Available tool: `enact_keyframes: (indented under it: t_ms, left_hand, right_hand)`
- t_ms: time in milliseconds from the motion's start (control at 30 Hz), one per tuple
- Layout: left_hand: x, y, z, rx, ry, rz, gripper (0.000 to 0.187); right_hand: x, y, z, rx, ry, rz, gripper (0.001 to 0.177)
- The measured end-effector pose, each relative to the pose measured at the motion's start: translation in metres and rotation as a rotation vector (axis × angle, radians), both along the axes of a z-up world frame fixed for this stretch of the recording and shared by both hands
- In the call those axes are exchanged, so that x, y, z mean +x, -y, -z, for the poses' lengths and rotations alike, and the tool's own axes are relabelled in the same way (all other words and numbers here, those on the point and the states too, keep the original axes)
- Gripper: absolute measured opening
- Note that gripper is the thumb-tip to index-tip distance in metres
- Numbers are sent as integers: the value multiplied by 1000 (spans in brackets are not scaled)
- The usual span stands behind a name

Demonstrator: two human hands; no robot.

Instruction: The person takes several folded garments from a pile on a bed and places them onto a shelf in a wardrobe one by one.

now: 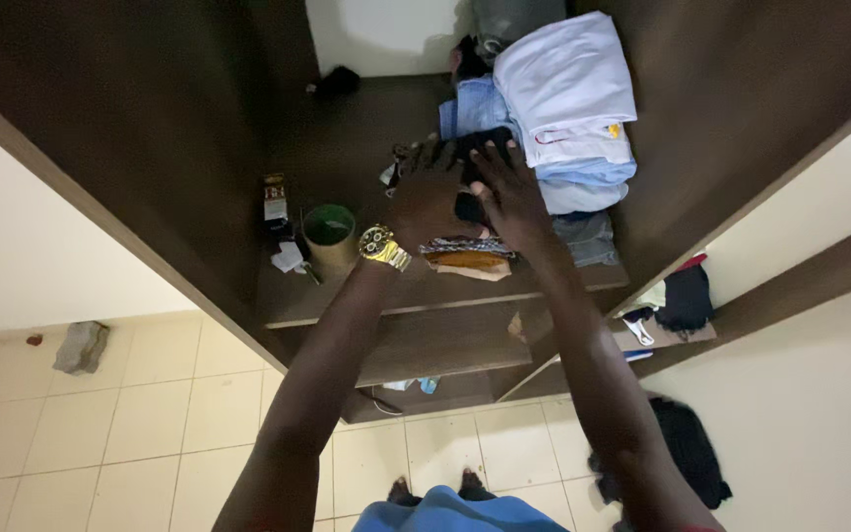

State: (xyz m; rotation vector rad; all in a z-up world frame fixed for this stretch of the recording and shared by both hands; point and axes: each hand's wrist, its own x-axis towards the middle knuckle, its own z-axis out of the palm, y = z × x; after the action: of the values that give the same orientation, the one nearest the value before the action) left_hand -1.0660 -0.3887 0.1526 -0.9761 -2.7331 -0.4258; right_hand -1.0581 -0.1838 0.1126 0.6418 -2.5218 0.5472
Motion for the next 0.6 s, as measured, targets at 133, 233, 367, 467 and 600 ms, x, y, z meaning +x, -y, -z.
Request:
enact_keyframes:
  t_ms: [133, 233, 367, 467, 600]
  left_hand:
    - [3, -9, 4, 51, 69, 21, 144]
    - [3, -4, 9, 77, 54, 13, 140]
    - [3, -10, 6, 37, 61, 3, 138]
    - [4, -8, 3, 32, 102, -47, 135]
    - [3, -10, 6, 13, 1, -8, 139]
  right_hand:
    - [3, -3, -4, -58, 117, 12, 64]
    - [-3, -6, 3, -40, 106, -24, 68]
    - [-7, -6, 7, -95, 171, 13, 70]
    - [-11, -5, 3, -99, 170, 1, 73]
    - [-3, -5, 10, -116, 37, -25, 60]
